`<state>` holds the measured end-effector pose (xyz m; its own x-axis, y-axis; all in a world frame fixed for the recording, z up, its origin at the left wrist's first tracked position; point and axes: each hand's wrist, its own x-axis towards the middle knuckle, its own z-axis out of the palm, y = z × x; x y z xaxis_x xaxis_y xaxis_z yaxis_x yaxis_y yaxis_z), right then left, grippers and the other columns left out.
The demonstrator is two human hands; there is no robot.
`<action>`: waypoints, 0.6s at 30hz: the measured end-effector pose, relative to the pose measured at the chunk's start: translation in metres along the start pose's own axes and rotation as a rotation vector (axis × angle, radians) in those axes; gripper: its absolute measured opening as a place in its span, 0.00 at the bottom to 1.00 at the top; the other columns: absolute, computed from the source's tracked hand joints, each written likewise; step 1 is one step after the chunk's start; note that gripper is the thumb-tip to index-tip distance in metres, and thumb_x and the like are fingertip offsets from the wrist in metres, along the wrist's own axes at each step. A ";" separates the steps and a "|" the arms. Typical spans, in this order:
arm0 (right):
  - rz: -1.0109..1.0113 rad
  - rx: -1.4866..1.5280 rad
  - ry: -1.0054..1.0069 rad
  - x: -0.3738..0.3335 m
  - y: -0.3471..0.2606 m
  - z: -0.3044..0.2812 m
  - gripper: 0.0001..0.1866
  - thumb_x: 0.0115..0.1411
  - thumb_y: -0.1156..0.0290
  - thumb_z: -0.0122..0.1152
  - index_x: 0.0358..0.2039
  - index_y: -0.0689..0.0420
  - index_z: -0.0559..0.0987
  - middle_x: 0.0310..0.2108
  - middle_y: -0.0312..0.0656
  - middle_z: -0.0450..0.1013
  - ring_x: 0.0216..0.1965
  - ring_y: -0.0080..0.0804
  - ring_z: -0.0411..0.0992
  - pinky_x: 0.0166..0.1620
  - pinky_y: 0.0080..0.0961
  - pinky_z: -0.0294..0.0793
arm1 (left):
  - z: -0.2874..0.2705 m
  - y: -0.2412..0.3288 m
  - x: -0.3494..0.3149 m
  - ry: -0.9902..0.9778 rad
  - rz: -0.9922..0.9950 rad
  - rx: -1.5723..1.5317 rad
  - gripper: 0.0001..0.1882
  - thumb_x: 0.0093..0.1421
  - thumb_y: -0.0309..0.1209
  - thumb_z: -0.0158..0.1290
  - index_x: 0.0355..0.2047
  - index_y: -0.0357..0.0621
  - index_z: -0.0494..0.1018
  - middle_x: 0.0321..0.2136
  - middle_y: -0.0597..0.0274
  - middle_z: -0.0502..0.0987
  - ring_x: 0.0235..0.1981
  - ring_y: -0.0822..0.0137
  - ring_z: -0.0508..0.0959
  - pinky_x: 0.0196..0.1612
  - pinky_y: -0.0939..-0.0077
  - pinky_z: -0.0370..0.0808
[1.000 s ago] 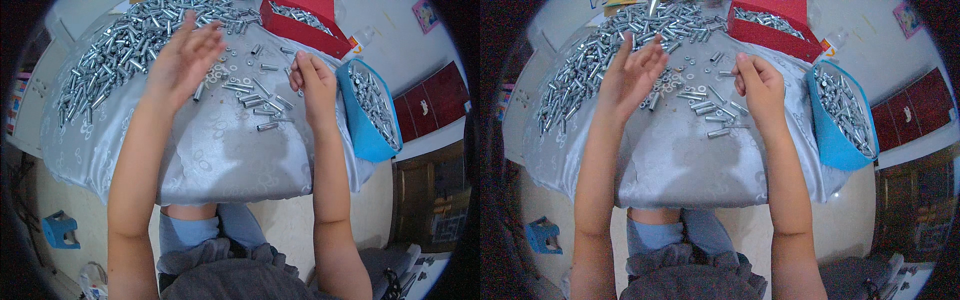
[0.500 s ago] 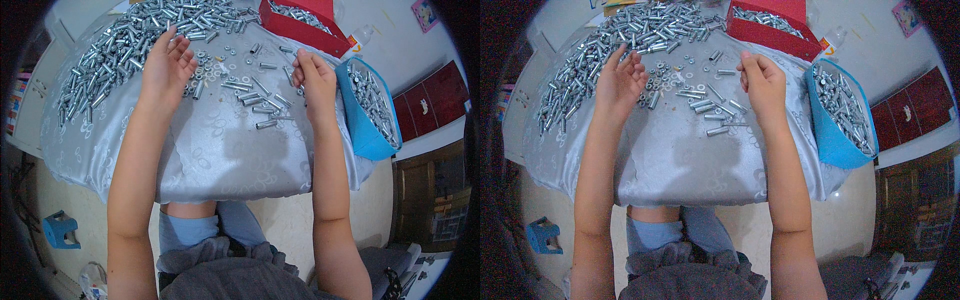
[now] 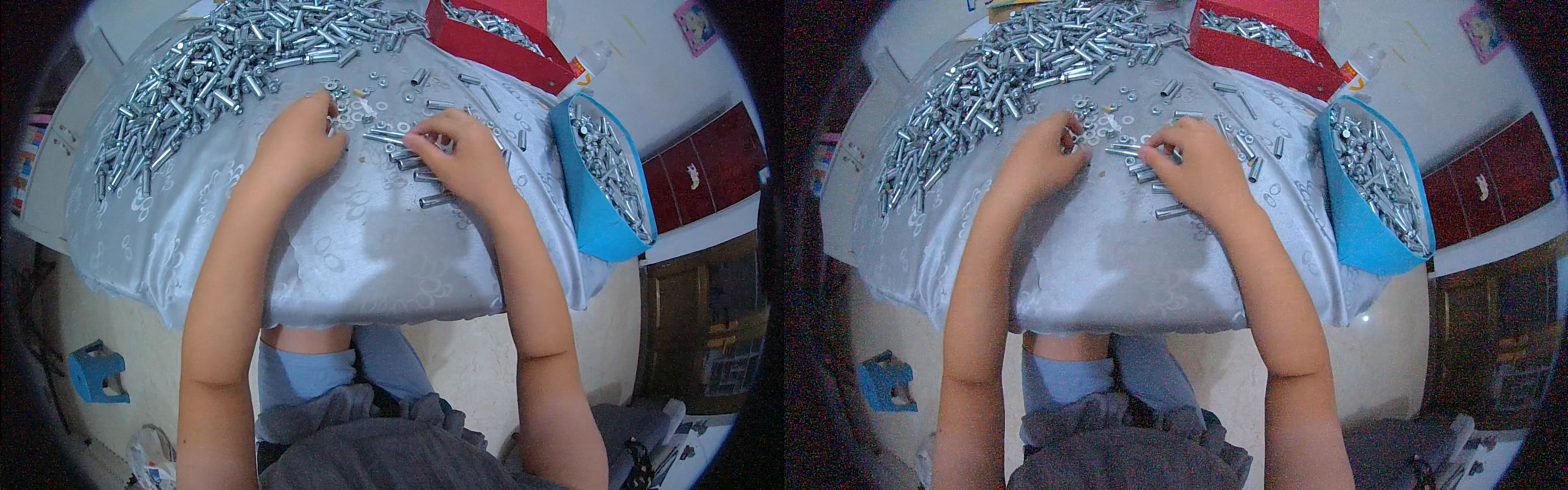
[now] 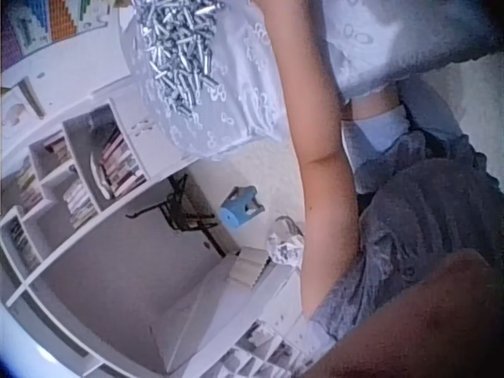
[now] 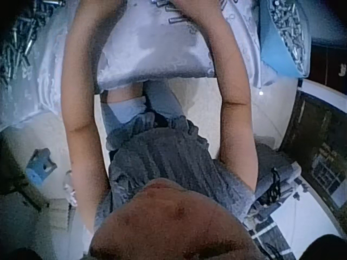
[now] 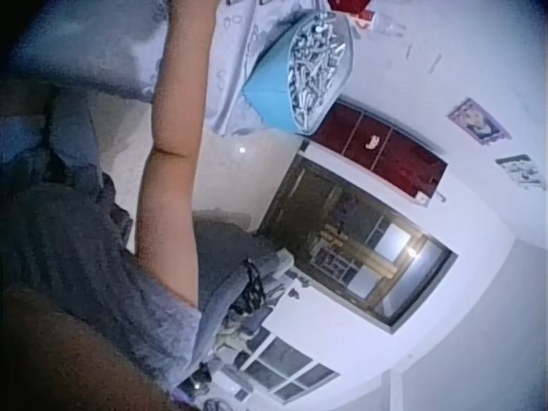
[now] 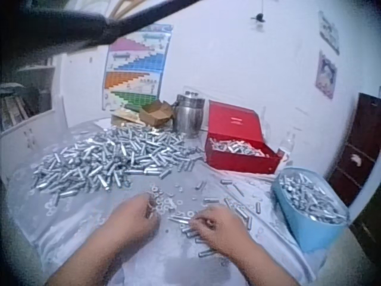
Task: The person repeatedly picks up small metal pins and washers from a table, inserts the washers onto the pins, and places the assembled units into a blue container. The person handles the components one at a time throughout the clip.
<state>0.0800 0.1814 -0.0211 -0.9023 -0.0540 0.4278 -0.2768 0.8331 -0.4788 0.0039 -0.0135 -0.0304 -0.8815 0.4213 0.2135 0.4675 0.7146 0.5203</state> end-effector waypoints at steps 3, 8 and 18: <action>-0.069 -0.105 -0.039 -0.002 -0.001 0.010 0.13 0.47 0.62 0.57 0.27 0.59 0.77 0.27 0.46 0.69 0.34 0.41 0.66 0.37 0.31 0.66 | 0.006 -0.007 -0.001 0.061 0.072 -0.018 0.13 0.46 0.28 0.51 0.34 0.37 0.68 0.27 0.51 0.72 0.29 0.58 0.73 0.33 0.69 0.70; -0.072 -0.117 -0.027 -0.004 0.000 0.019 0.13 0.47 0.63 0.56 0.27 0.60 0.75 0.28 0.50 0.67 0.36 0.46 0.65 0.41 0.35 0.64 | 0.002 -0.002 -0.004 0.008 0.108 -0.102 0.13 0.46 0.20 0.45 0.35 0.36 0.67 0.28 0.50 0.73 0.32 0.55 0.74 0.36 0.68 0.70; -0.062 -0.100 -0.096 -0.005 0.001 0.016 0.09 0.49 0.68 0.52 0.24 0.61 0.73 0.28 0.51 0.68 0.35 0.47 0.64 0.41 0.35 0.63 | 0.003 -0.001 0.002 0.051 0.103 -0.413 0.15 0.52 0.20 0.47 0.42 0.39 0.64 0.37 0.57 0.71 0.37 0.65 0.72 0.41 0.74 0.69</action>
<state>0.0791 0.1737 -0.0363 -0.9131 -0.1556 0.3769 -0.3034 0.8768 -0.3731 0.0024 -0.0115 -0.0331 -0.8385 0.4432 0.3170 0.4965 0.3817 0.7796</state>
